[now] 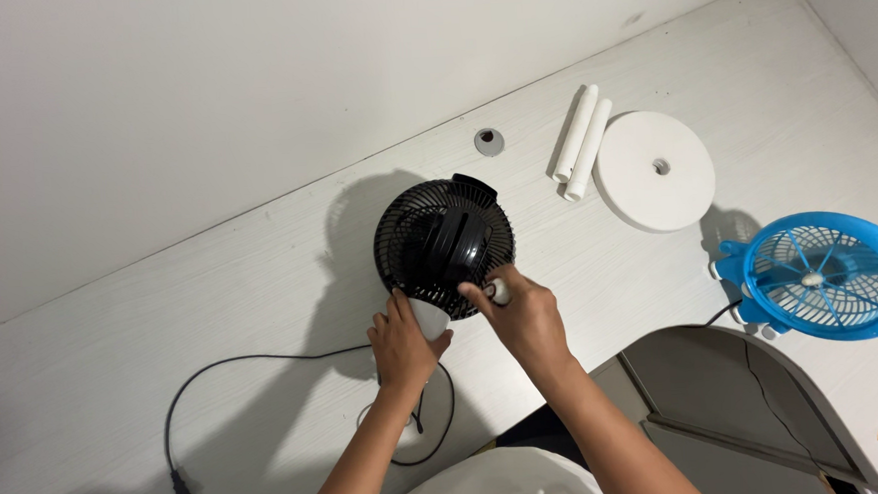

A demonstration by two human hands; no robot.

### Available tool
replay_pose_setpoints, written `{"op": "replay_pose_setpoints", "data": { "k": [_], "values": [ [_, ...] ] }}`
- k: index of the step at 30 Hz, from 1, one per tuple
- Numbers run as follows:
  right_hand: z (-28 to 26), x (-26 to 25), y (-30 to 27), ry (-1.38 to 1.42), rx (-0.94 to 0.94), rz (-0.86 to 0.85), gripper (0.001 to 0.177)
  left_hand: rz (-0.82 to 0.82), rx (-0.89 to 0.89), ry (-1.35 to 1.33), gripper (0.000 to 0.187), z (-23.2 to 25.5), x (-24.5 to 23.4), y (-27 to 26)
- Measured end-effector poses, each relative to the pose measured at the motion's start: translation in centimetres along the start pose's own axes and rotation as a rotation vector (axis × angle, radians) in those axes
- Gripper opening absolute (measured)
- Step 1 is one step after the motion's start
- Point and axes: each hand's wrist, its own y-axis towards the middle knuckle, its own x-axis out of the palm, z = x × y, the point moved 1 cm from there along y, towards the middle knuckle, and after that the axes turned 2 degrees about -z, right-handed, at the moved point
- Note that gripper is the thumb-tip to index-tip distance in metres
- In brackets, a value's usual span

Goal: The person disassembles a white electric fan on a white table. They remove the front grille, detach the stand, and use a screwdriver to loosen screws on the fan head. The components are placed on the table. The clip ends before reassembly.

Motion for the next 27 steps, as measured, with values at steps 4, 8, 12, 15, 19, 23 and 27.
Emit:
{"op": "replay_pose_setpoints", "data": {
  "k": [4, 8, 12, 15, 19, 23, 27],
  "values": [
    [-0.1, -1.1, -0.3, -0.104, -0.011, -0.137, 0.036, 0.035, 0.003, -0.008, 0.114, 0.2, 0.1, -0.2],
    [0.0, -2.3, 0.3, -0.1, -0.061, -0.303, 0.024, 0.03, 0.004, -0.01, 0.113, 0.2, 0.3, 0.0],
    [0.3, -2.8, 0.5, -0.074, -0.036, -0.479, 0.016, 0.079, 0.033, -0.021, 0.113, 0.1, 0.8, -0.3],
    [0.7, -2.6, 0.4, -0.173, -0.142, -0.549, 0.019, 0.078, 0.032, -0.027, 0.113, -0.1, 0.9, -0.2],
    [1.0, -2.0, 1.6, -0.414, -0.469, -0.545, 0.011, 0.049, 0.012, -0.035, 0.114, -0.1, 0.8, -0.2],
    [0.5, -1.6, 1.5, -0.438, -0.7, -0.506, 0.009, 0.12, 0.041, -0.046, 0.112, 0.1, 0.3, -0.5],
    [-0.5, -2.0, 1.5, -0.317, -0.641, -0.537, 0.021, 0.414, 0.251, -0.071, 0.099, 1.0, 0.2, -1.4]
  ]
}}
